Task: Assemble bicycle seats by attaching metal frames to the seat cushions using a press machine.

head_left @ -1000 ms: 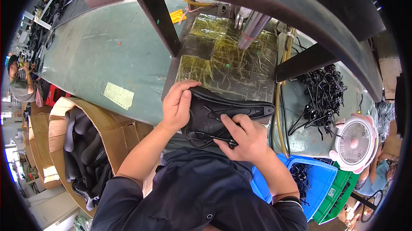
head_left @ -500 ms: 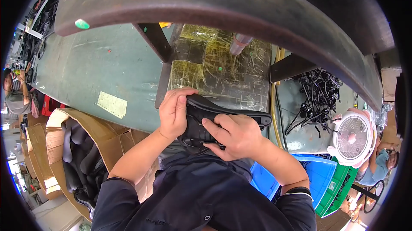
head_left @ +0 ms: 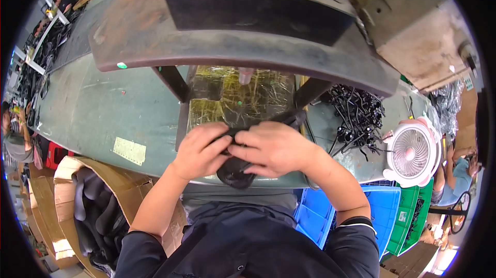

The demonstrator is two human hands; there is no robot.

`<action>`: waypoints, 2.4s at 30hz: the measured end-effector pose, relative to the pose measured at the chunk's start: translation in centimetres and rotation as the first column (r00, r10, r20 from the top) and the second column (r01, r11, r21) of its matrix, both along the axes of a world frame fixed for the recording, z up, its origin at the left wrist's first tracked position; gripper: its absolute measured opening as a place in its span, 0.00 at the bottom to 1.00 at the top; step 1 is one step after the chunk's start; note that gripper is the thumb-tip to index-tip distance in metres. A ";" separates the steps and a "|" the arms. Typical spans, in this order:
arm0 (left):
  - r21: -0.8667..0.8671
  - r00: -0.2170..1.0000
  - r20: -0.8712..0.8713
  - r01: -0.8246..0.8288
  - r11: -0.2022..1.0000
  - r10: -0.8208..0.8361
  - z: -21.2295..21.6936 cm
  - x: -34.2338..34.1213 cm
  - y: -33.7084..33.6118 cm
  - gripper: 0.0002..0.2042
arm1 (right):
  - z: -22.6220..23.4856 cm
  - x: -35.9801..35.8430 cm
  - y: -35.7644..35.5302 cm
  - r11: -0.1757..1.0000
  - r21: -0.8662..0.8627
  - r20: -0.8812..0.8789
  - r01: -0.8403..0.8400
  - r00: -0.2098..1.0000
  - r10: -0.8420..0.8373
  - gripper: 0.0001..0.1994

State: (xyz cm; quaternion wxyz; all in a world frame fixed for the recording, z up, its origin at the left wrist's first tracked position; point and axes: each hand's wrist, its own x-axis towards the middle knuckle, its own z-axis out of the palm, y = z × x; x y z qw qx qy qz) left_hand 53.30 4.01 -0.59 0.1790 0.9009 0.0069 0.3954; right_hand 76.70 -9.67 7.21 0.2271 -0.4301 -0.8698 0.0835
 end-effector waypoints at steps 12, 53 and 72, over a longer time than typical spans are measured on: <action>-0.054 0.872 -0.206 -0.464 0.884 0.445 1.2 4.3 -4.4 0.09 | -7.6 -4.7 -1.6 0.576 -0.136 -0.399 0.806 0.487 -0.777 0.35; -0.975 0.837 -0.081 0.047 0.219 -0.541 9.5 4.1 -1.8 0.18 | -5.0 3.3 -12.2 0.215 -0.407 -0.702 0.888 -0.154 -0.695 0.19; 0.569 -0.383 -0.185 -0.793 -0.219 0.905 -7.5 -60.4 8.3 0.23 | -8.7 14.1 -3.9 0.455 0.382 0.177 0.804 0.419 -0.890 0.04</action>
